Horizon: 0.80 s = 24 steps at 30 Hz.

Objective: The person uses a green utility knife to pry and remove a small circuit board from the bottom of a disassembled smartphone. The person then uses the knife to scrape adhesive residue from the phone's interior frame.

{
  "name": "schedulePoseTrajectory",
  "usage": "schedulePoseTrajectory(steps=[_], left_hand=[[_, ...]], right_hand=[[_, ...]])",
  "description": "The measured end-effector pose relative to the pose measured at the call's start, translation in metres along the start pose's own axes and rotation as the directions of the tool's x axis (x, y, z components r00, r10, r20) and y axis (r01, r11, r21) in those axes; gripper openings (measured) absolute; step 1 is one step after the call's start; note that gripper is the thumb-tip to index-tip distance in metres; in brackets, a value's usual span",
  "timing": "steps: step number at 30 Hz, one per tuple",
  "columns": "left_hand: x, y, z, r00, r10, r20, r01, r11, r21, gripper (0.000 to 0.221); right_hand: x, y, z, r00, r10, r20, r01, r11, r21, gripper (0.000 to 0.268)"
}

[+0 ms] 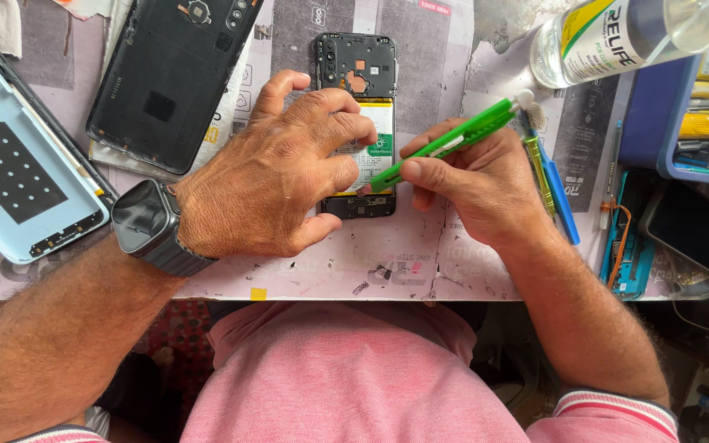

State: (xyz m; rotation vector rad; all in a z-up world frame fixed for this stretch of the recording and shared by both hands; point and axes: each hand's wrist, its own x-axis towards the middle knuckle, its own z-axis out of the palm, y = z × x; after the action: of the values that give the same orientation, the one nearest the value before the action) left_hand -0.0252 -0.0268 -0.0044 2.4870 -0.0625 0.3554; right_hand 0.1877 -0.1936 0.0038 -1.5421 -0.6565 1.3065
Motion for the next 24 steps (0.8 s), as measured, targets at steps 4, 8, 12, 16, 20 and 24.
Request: schedulePoseTrajectory(steps=[4, 8, 12, 16, 20, 24], left_hand=[[0.000, 0.001, -0.001, 1.000, 0.003, -0.008, -0.003, 1.000, 0.005, 0.041], [0.001, 0.005, -0.002, 0.999, -0.037, 0.014, 0.037, 0.999, 0.021, 0.036], [0.002, 0.007, -0.001, 0.999, -0.036, 0.007, 0.036, 0.998, 0.048, 0.037], [0.000, 0.011, 0.001, 0.999, -0.033, -0.012, 0.034, 0.998, 0.060, 0.041], [0.000, 0.013, 0.001, 0.998, -0.054, -0.008, 0.055, 0.998, 0.042, 0.040], [0.000, 0.016, 0.002, 0.997, -0.081, -0.005, 0.081, 0.996, 0.033, 0.036]], right_hand=[[0.001, -0.002, 0.001, 1.000, 0.015, 0.011, -0.015, 1.000, 0.007, 0.021], [0.006, -0.005, 0.001, 0.997, 0.071, 0.001, -0.071, 0.997, -0.005, 0.020], [0.011, -0.014, 0.001, 0.993, 0.116, 0.019, -0.115, 0.991, -0.064, 0.022], [0.019, -0.018, 0.004, 0.980, 0.197, -0.001, -0.196, 0.977, -0.079, 0.022], [0.024, -0.019, 0.004, 0.967, 0.253, -0.015, -0.254, 0.963, -0.090, 0.022], [0.026, -0.019, 0.004, 0.964, 0.264, 0.020, -0.263, 0.963, -0.061, 0.021]])
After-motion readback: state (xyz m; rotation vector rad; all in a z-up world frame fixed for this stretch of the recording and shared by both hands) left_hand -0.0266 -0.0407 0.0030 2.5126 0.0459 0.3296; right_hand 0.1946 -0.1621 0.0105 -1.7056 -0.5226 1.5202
